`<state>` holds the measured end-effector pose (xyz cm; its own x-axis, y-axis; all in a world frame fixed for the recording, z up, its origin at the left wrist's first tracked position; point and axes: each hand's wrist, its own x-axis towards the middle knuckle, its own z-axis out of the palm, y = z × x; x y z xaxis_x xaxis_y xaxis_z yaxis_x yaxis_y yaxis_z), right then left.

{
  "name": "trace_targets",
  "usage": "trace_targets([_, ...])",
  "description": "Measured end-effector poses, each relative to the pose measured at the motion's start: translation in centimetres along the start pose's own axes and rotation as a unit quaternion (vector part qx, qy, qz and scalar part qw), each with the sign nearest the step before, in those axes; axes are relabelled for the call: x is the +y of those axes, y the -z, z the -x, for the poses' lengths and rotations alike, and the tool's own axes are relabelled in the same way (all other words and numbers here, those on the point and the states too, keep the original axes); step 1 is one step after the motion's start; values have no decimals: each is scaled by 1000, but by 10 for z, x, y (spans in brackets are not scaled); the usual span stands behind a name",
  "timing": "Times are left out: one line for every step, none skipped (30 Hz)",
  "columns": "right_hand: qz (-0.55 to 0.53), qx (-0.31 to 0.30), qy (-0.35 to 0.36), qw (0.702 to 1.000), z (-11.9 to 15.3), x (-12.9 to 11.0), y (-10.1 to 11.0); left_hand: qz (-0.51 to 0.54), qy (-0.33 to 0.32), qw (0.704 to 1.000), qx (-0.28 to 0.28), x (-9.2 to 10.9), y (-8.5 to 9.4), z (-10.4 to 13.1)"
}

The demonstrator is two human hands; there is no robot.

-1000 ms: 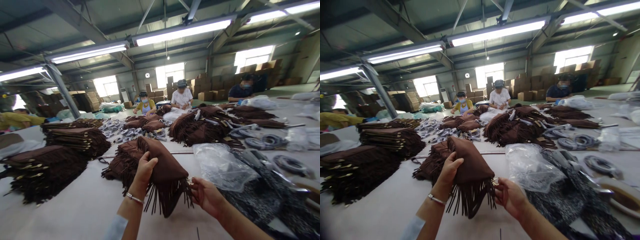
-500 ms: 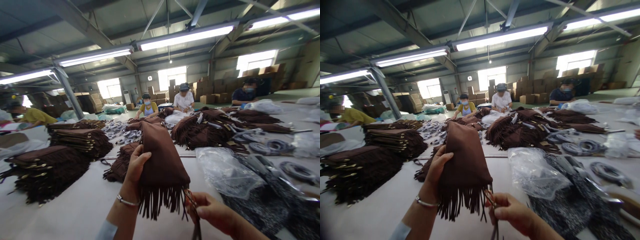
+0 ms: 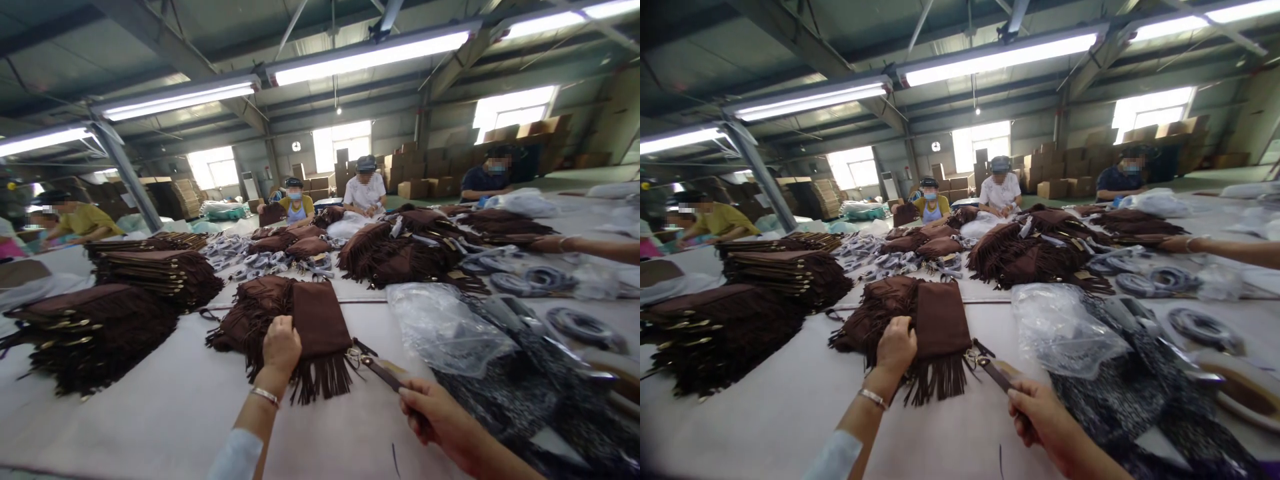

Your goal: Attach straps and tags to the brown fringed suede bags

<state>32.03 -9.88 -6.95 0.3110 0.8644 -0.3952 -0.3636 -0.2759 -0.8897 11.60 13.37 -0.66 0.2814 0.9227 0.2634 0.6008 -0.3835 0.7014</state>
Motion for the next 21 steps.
trace_targets([-16,8,-8,1000,-1,7,-2,3,-38,999,-17,2,-8,16])
trace_targets([-33,6,-11,999,-2,11,-3,19,-111,992,-52,6,-15,32])
trace_targets([-50,0,-9,999,-2,14,-3,39,-178,978,-99,10,-23,47])
trace_targets([-65,-5,-3,998,-2,15,-3,49,-207,969,-124,15,-30,60])
trace_targets([-79,-5,4,997,-2,13,-2,59,-227,962,-142,18,-37,70])
trace_targets([-94,-2,10,995,-2,10,-1,64,-235,957,-156,21,-43,78])
trace_targets([-110,1,15,994,-2,5,-1,63,-235,956,-162,22,-50,84])
trace_targets([-125,3,20,992,-2,-1,-1,58,-236,955,-168,22,-55,87])
trace_targets([-137,4,24,990,-2,-6,-2,49,-237,955,-172,20,-60,88])
trace_targets([-147,2,27,989,-2,-11,-2,34,-237,955,-175,18,-64,88])
trace_targets([-154,0,30,988,-2,-15,-3,15,-236,955,-176,14,-67,87])
trace_targets([-158,-3,32,987,-1,-17,-4,-7,-237,955,-179,11,-68,85])
trace_targets([-159,-5,37,987,-1,-18,-4,-31,-241,952,-185,8,-67,83])
trace_targets([-159,-6,41,986,0,-18,-3,-56,-247,948,-192,5,-65,80])
trace_targets([-156,-8,43,987,1,-16,-3,-82,-250,945,-196,3,-62,77])
trace_targets([-153,-7,45,987,2,-14,-2,-107,-249,943,-195,2,-57,75])
trace_targets([-148,-7,45,988,3,-11,-1,-125,-243,944,-186,2,-52,73])
trace_targets([-141,-8,44,989,5,-8,0,-132,-231,949,-168,3,-48,72])
trace_targets([-132,-11,43,990,6,-5,0,-123,-209,960,-141,5,-45,72])
trace_targets([-124,-17,41,991,8,-3,0,-94,-180,973,-113,8,-44,74])
trace_targets([-116,-23,39,992,10,-1,-2,-44,-138,985,-96,12,-45,78])
